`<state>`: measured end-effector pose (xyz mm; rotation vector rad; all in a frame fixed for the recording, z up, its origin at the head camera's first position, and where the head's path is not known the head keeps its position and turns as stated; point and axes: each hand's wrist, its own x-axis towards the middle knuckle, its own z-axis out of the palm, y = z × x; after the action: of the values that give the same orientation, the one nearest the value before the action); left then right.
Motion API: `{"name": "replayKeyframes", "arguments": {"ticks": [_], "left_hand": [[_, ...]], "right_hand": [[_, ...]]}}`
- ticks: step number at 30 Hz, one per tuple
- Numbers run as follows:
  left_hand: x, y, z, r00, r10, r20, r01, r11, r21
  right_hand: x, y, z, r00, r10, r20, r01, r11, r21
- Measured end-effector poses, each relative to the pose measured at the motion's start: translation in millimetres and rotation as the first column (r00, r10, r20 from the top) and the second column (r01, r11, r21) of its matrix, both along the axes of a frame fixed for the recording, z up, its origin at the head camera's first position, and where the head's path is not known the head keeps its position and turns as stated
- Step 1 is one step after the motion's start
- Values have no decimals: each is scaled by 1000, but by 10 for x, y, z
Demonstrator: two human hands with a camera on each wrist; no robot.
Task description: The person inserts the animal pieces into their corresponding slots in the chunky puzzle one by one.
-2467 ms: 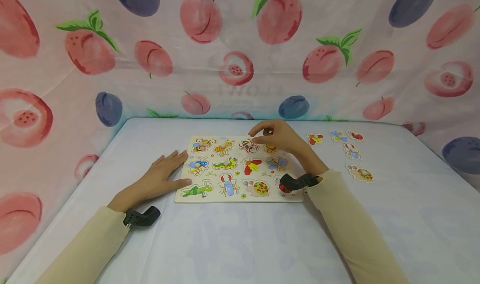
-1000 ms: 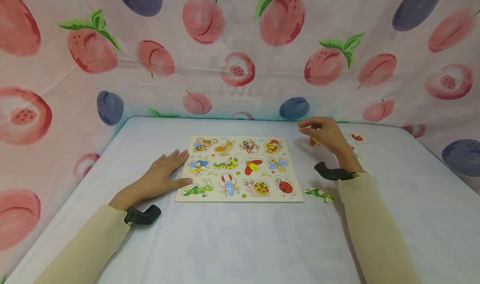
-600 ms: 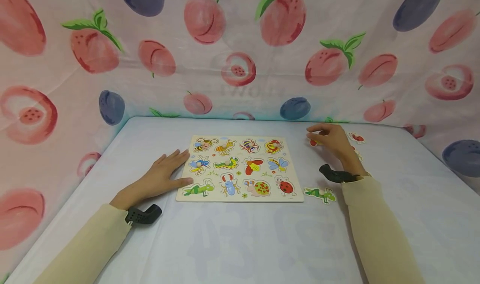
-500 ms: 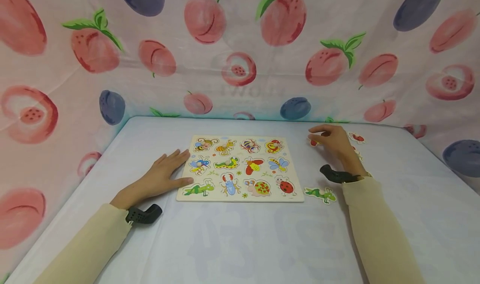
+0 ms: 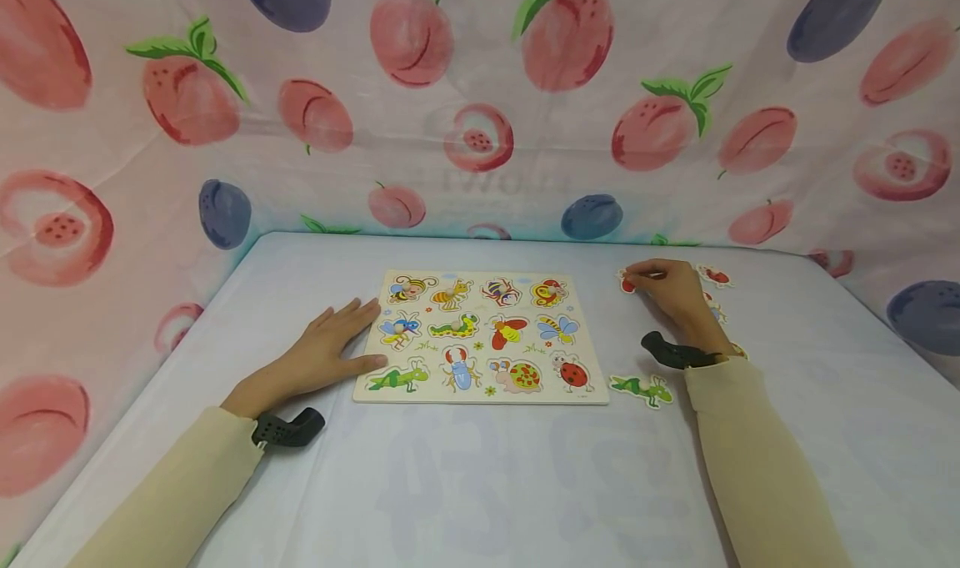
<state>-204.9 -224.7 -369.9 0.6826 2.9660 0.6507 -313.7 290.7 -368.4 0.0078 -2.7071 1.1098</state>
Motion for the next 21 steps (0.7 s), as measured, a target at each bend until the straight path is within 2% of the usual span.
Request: {"name": "replayKeyframes", "arguments": {"ticks": [21], "left_hand": [[3,8,12,1000,0,6,0,1000,0]], "right_hand": [[-25,1,-43,998,-69,-1,69,997,15]]}}
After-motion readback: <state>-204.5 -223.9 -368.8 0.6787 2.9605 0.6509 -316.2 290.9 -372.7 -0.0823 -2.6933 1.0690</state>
